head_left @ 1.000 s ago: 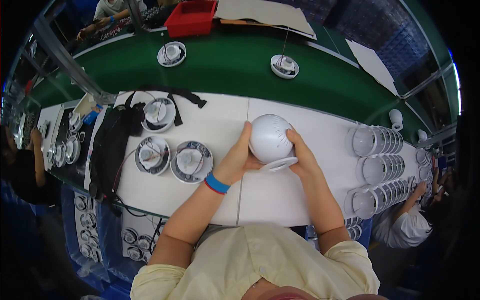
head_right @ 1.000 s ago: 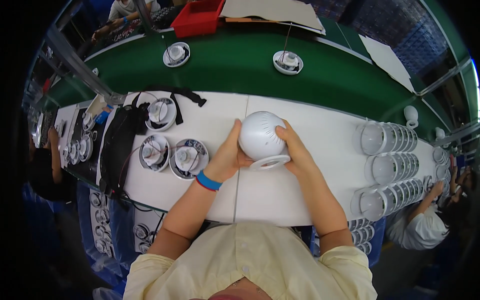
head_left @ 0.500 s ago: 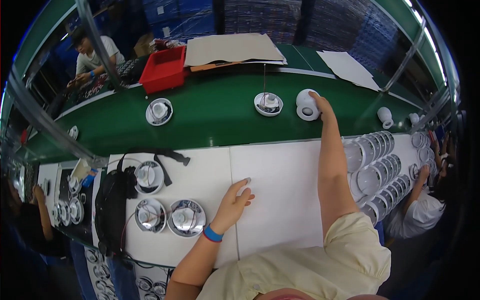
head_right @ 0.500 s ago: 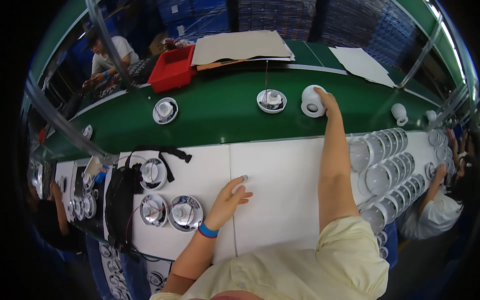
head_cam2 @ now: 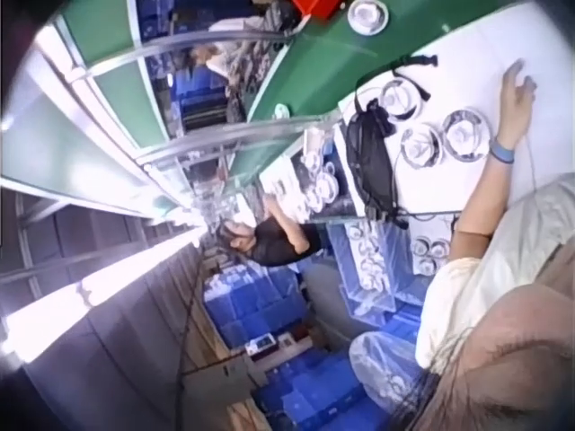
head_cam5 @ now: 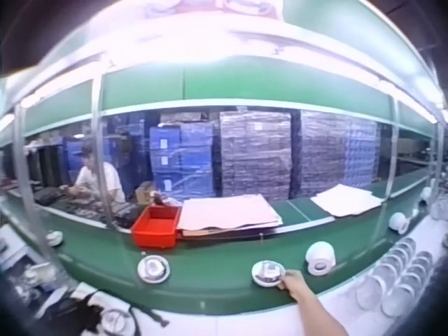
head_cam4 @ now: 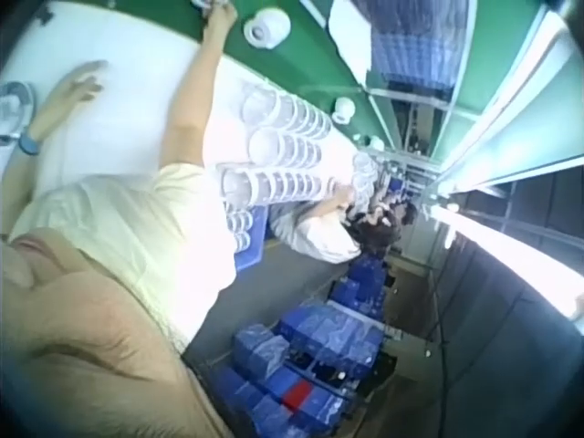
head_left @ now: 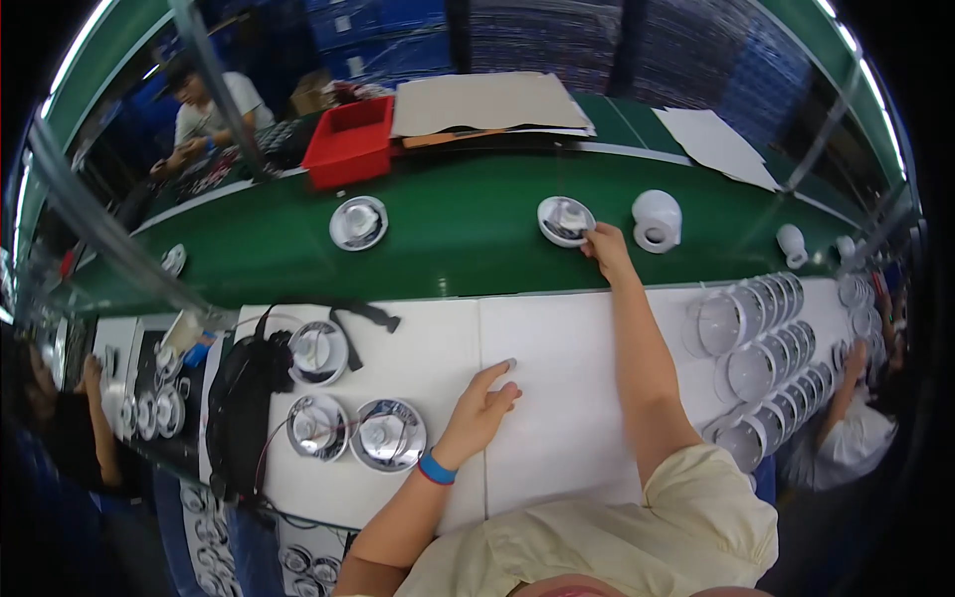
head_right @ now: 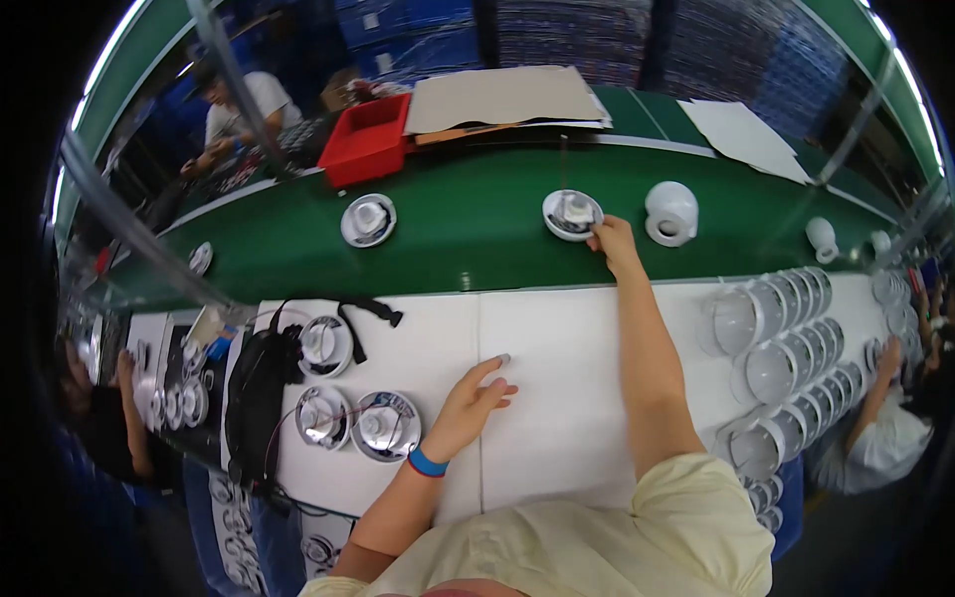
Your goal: Assembling electronic components into plastic housings at a factory workstation.
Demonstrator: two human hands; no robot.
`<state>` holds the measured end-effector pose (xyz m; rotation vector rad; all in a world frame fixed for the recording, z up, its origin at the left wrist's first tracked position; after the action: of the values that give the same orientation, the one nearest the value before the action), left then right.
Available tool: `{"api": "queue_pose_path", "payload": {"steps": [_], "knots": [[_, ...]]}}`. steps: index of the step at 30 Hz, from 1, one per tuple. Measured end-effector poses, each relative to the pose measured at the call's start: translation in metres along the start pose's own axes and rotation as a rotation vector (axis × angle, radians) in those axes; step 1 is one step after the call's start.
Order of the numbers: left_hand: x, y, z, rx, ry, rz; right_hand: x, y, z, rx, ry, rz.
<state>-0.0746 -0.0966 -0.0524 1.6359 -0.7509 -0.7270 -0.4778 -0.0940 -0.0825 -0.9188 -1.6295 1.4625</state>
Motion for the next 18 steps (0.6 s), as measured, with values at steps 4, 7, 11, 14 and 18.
{"api": "queue_pose_path", "payload": {"steps": [4,7,11,14,18], "knots": [[0.017,-0.011,-0.012,0.035,0.176,-0.294,-0.056,-0.007,-0.106,-0.006,-0.291,-0.061],[0.014,-0.043,-0.006,-0.060,0.241,-0.479,-0.068,-0.006,-0.186,-0.040,-0.459,-0.086],[-0.014,-0.052,-0.017,0.001,0.135,-0.444,-0.051,-0.003,-0.263,-0.122,-0.483,-0.064],[-0.015,-0.056,-0.033,-0.076,0.276,-0.429,-0.032,0.000,-0.277,-0.136,-0.543,-0.078],[-0.009,-0.042,-0.048,-0.066,0.345,-0.484,-0.027,-0.063,-0.324,0.500,0.031,-0.287]]}}
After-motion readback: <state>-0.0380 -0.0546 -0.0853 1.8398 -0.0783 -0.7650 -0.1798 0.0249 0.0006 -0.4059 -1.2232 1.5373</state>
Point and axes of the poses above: each hand's wrist, its own z-axis towards the middle knuckle, its own x-axis out of the back of the hand, y = z × x, the point moved 6 cm from there along z, towards the middle knuckle, and after that the axes turned 9 degrees about y, right-handed, at the moved point
